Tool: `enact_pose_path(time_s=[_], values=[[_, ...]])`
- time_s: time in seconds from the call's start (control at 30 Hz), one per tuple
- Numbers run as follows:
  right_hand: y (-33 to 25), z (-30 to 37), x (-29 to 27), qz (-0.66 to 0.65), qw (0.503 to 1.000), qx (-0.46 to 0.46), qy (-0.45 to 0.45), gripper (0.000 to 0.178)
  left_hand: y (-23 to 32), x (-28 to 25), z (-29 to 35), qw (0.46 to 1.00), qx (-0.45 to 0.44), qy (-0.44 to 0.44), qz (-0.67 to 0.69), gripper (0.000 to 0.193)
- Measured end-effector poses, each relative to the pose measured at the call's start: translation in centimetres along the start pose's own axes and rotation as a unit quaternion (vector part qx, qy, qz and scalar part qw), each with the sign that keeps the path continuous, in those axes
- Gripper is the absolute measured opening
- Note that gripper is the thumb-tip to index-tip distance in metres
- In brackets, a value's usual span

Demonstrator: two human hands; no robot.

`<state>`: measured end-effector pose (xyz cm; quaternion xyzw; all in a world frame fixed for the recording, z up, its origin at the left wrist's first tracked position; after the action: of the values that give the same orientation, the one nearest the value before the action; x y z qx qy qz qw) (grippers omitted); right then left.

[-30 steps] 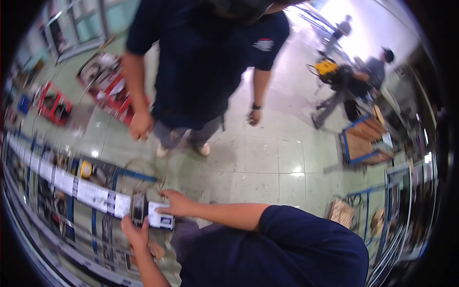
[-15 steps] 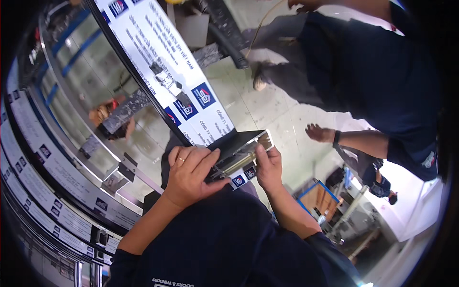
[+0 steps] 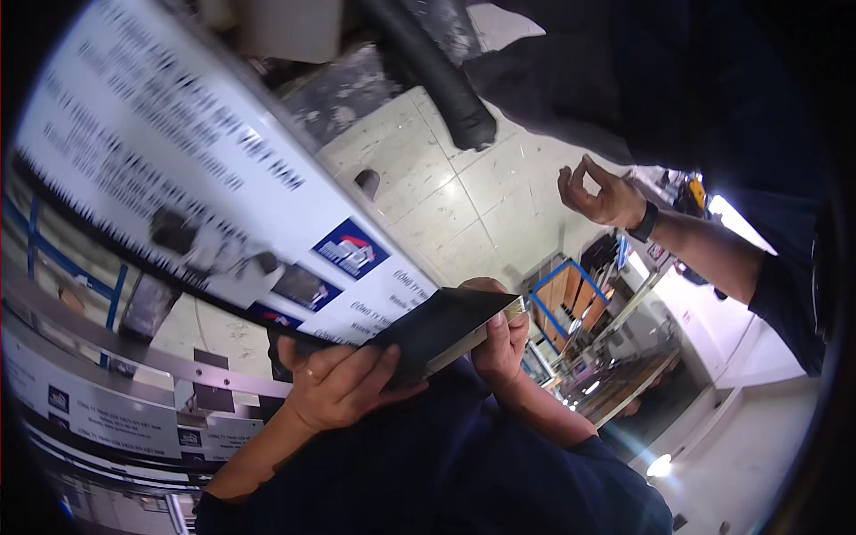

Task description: The recorder uses a power drill and other hand tools to assemble and secure components of metal window or door frame profiles.

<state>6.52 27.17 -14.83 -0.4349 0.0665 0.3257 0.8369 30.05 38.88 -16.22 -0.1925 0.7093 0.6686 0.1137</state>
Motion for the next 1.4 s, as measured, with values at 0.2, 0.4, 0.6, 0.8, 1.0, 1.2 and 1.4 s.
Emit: enact_pose_path(time_s=[0.2, 0.4, 0.6, 0.8, 1.0, 1.2, 1.4], values=[[-0.6, -1.9, -0.5, 0.03, 0.997, -0.076, -0.008, 0.05, -0.6, 0.0, -0.3, 0.998, 0.035, -0.05, 0.002, 0.071], [-0.8, -2.5, -1.0, 0.008, 0.997, -0.07, -0.03, 0.047, -0.9, -0.4, 0.0, 0.991, 0.098, -0.081, -0.035, 0.063], [-0.4, -2.3, -0.8, 0.018, 0.994, -0.104, -0.037, 0.047, 0.7, 0.1, -0.6, 1.0, 0.005, 0.014, 0.027, 0.054], [0.6, -2.7, -2.8, -0.027, 0.986, -0.098, -0.132, 0.08, 1.9, -0.1, -1.0, 0.999, -0.023, 0.026, -0.014, 0.075], [-4.4, -5.4, -5.2, 0.169, 0.91, -0.352, -0.138, 0.123, 5.2, 0.1, 0.1, 0.99, -0.069, 0.115, -0.036, 0.072], [-6.0, -3.8, -5.2, 0.27, 0.827, -0.469, -0.151, 0.085, 7.7, 2.1, 3.6, 0.967, -0.068, 0.181, -0.166, 0.074], [-6.3, -4.6, -5.4, 0.253, 0.812, -0.504, -0.148, 0.082, 7.6, 3.4, 4.6, 0.951, -0.063, 0.242, -0.183, 0.072]])
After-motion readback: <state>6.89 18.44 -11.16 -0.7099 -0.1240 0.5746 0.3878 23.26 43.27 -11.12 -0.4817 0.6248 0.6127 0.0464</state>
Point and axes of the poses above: each hand's wrist, its own z-axis away from the middle knuckle, its own x-axis out of the palm, y = z × x, the point moved 4 cm from there along -z, towards the middle knuckle, and after that the axes turned 13 degrees about z, right-handed, at the moved point
